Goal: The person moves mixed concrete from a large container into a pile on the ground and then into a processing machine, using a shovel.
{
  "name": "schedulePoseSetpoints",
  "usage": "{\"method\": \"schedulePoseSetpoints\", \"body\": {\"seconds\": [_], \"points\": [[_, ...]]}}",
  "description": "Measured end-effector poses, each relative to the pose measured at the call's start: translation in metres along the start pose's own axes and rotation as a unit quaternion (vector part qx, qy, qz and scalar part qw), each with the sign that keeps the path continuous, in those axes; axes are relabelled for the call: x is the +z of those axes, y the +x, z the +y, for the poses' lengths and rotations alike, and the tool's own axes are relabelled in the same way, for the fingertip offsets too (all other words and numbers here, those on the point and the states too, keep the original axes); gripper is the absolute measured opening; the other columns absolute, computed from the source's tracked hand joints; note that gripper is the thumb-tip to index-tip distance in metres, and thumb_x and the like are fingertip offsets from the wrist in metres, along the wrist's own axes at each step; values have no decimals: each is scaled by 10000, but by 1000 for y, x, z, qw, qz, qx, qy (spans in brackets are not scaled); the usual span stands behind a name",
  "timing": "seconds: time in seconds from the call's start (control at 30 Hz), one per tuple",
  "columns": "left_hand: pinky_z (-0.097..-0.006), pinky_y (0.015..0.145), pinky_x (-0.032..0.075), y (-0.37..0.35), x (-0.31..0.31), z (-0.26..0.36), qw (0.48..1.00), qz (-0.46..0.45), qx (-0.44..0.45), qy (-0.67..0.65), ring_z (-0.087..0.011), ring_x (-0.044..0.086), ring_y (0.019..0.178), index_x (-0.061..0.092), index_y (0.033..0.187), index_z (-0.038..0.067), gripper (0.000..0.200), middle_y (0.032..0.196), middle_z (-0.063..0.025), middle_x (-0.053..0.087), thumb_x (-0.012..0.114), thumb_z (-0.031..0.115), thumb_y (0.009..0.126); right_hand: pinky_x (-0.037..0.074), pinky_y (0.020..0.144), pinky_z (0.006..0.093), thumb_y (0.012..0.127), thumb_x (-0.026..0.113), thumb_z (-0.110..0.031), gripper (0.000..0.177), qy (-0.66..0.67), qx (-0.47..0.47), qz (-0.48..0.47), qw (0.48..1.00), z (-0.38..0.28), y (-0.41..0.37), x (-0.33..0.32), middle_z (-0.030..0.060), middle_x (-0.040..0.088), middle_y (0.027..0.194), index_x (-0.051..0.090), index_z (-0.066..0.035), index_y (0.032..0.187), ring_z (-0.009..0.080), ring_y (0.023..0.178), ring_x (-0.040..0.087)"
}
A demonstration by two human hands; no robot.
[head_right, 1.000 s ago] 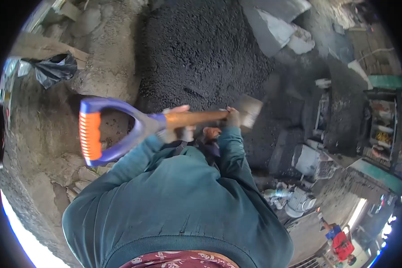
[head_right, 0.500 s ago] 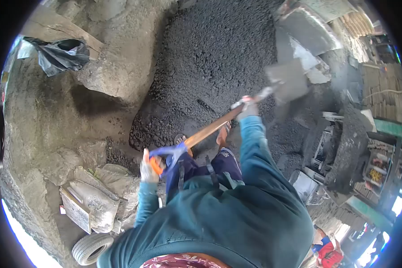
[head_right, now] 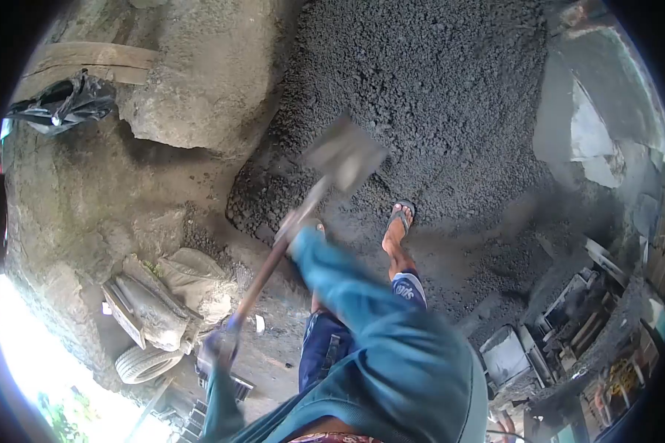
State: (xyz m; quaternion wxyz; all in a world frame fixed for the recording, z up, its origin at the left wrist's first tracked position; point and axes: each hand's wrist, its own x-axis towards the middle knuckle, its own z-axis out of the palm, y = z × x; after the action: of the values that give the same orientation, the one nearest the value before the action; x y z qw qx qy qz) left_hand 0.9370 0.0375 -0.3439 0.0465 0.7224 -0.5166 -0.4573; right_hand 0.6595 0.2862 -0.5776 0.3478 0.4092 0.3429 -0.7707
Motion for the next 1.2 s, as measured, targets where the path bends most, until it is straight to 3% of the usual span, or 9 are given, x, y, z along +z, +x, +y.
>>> {"method": "schedulePoseSetpoints", "body": {"seconds": [0.1,0.27,0.57,0.67,0.87,1.0,1.07,1.13,1.2], "points": [[-316,374,305,-41,157,-6,995,-24,21,-93,-139,407,436,473,732,157,443,552,0,450,597,523,947,541,771,437,936,594,-206,214,30,23,70,997,-171,63,-54,92,579,875,537,-99,1112,253,839,609],[-310,352,282,-52,141,-65,987,3,-6,-158,-133,377,411,490,738,139,466,550,10,418,655,542,904,496,512,499,852,631,-97,149,53,21,91,994,-118,78,-110,77,525,691,509,-116,935,269,514,536],[-339,329,275,-54,79,-62,990,-99,-78,-66,-163,383,398,402,667,156,541,522,-5,395,636,589,892,492,459,442,782,670,-22,255,160,-105,179,965,-129,-127,-168,81,539,722,551,-60,1005,255,522,546],[-338,311,294,-94,129,-21,984,-178,-13,-9,-179,364,345,393,635,153,580,468,-21,367,571,630,913,495,510,448,803,663,-58,226,198,-147,318,915,-181,-205,-189,82,585,799,533,-117,978,269,580,571],[-300,334,328,-231,250,77,887,-461,25,26,-149,418,391,496,682,144,563,526,-4,435,537,657,912,485,604,442,824,643,-98,120,332,-410,179,830,-308,-398,-236,25,502,707,537,-124,876,234,611,530],[-279,406,406,-372,278,129,701,-652,289,0,-149,517,469,578,773,90,385,624,-21,548,600,452,905,488,615,412,808,637,-121,114,349,-568,77,742,-371,-497,-295,16,529,706,539,-111,866,224,618,544],[-299,468,452,-425,286,132,589,-645,486,-13,-182,558,513,589,863,69,467,648,-60,573,692,525,849,501,620,405,808,628,-129,118,377,-608,40,698,-398,-532,-344,22,544,714,540,-95,878,216,621,550],[-352,573,492,-484,252,152,336,-651,676,-83,-246,605,622,606,856,57,450,722,-88,601,774,468,781,526,640,413,804,625,-125,138,384,-605,50,696,-393,-585,-340,26,558,730,558,-87,918,219,636,570],[-401,647,502,-496,228,164,185,-649,731,-101,-306,624,711,609,804,51,438,792,-112,628,784,450,763,549,668,442,803,631,-148,242,316,-631,75,704,-382,-614,-325,40,574,796,559,-77,1022,237,682,599]]}}
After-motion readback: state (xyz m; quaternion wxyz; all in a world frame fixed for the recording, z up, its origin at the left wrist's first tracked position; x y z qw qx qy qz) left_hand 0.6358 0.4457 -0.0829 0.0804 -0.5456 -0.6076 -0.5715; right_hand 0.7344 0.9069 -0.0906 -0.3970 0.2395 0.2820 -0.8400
